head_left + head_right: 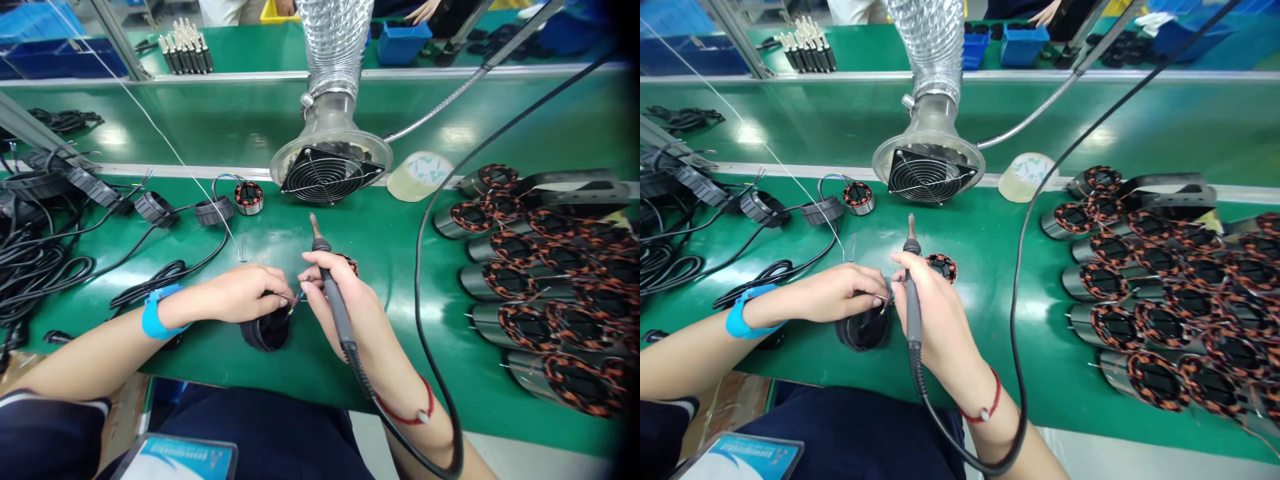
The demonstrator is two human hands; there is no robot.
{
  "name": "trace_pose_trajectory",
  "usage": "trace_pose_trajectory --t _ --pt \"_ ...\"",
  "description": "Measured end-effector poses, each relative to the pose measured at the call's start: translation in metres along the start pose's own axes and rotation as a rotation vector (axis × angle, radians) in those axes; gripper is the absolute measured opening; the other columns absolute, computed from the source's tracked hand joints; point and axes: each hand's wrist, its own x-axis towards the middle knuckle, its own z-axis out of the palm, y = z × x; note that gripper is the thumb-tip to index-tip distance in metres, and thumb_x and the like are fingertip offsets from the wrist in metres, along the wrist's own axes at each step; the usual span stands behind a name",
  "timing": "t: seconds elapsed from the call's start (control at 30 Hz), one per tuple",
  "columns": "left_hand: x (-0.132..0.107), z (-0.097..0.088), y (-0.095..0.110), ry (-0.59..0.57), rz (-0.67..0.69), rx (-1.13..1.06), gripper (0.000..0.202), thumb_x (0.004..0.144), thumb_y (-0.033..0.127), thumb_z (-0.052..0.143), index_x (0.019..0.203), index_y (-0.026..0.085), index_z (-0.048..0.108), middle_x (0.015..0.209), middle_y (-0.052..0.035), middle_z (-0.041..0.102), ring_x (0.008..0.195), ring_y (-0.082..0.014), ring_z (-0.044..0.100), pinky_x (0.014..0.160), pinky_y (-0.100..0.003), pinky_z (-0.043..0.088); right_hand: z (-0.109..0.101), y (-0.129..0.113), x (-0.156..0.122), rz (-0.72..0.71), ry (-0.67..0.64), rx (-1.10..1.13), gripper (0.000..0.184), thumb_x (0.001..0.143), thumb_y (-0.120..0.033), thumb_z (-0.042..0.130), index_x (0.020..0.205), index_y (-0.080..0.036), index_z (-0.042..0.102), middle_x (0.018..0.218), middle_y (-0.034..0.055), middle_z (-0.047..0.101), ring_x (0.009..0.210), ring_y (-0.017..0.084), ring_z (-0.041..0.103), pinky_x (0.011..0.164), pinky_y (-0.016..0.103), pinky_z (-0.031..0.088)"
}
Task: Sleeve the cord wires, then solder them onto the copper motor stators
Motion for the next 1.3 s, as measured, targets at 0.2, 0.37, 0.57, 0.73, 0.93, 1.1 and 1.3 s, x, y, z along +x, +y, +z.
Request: trace_pose_trajectory --t 0.2,0.37,0.57,0.73,0.93,1.1,1.3 --pt "-0.014 0.021 0.030 0.183 -0.197 0.365 0.027 0.089 0.041 0.058 0.100 0.018 0.068 0.096 -0.0045 0.064 0.078 -0.0169 0.063 0.067 -0.027 0.047 0.003 0.003 -0.011 0.093 0.120 0.212 0.032 0.090 -0.021 0.054 0.121 -0.027 0.048 0.093 0.0006 0.065 0.078 0.013 0.067 0.074 0.029 0.056" --pt "-0.017 0.039 0.035 0.291 -0.159 0.565 0.019 0.092 0.030 0.054 0.090 0.017 0.068 0.084 -0.0039 0.066 0.079 -0.0190 0.062 0.064 -0.029 0.045 0.000 -0.001 -0.017 0.127 0.176 0.282 0.033 0.087 -0.022 0.059 0.118 -0.028 0.049 0.089 -0.0008 0.066 0.071 0.013 0.068 0.069 0.029 0.057" --pt "-0.016 0.045 0.032 0.473 -0.028 0.650 0.020 0.091 0.021 0.053 0.076 0.017 0.065 0.071 -0.0011 0.065 0.065 -0.0162 0.057 0.058 -0.029 0.043 -0.006 -0.010 -0.023 0.073 0.076 0.217 0.035 0.086 -0.017 0.057 0.118 -0.028 0.049 0.080 -0.0040 0.065 0.072 0.012 0.067 0.070 0.025 0.056" --pt "-0.013 0.052 0.031 0.483 -0.014 0.663 0.021 0.091 0.019 0.051 0.075 0.016 0.065 0.072 -0.0014 0.065 0.065 -0.0164 0.057 0.056 -0.029 0.042 -0.006 -0.012 -0.029 0.035 0.015 0.189 0.037 0.088 -0.017 0.056 0.122 -0.029 0.047 0.082 -0.0035 0.066 0.074 0.011 0.067 0.072 0.024 0.056" --pt "-0.019 0.041 0.031 0.366 -0.008 0.508 0.021 0.094 0.025 0.050 0.085 0.017 0.067 0.080 -0.0021 0.068 0.073 -0.0155 0.059 0.066 -0.028 0.045 -0.009 0.001 -0.033 -0.024 0.122 0.335 0.043 0.089 -0.014 0.055 0.127 -0.030 0.045 0.107 0.0042 0.067 0.090 0.015 0.069 0.082 0.033 0.059" --pt "-0.021 0.036 0.031 0.332 0.021 0.463 0.022 0.095 0.025 0.049 0.088 0.018 0.068 0.079 -0.0021 0.068 0.073 -0.0153 0.059 0.068 -0.028 0.044 -0.006 0.006 -0.031 -0.095 0.105 0.407 0.044 0.089 -0.009 0.055 0.126 -0.031 0.046 0.098 0.0017 0.068 0.086 0.014 0.069 0.080 0.032 0.059" --pt "-0.022 0.034 0.029 0.289 0.041 0.414 0.025 0.096 0.028 0.046 0.086 0.017 0.067 0.079 -0.0028 0.066 0.074 -0.0146 0.058 0.070 -0.027 0.043 -0.003 0.006 -0.029 -0.128 0.105 0.434 0.045 0.087 -0.008 0.056 0.125 -0.032 0.047 0.090 -0.0018 0.068 0.083 0.013 0.067 0.084 0.033 0.055"
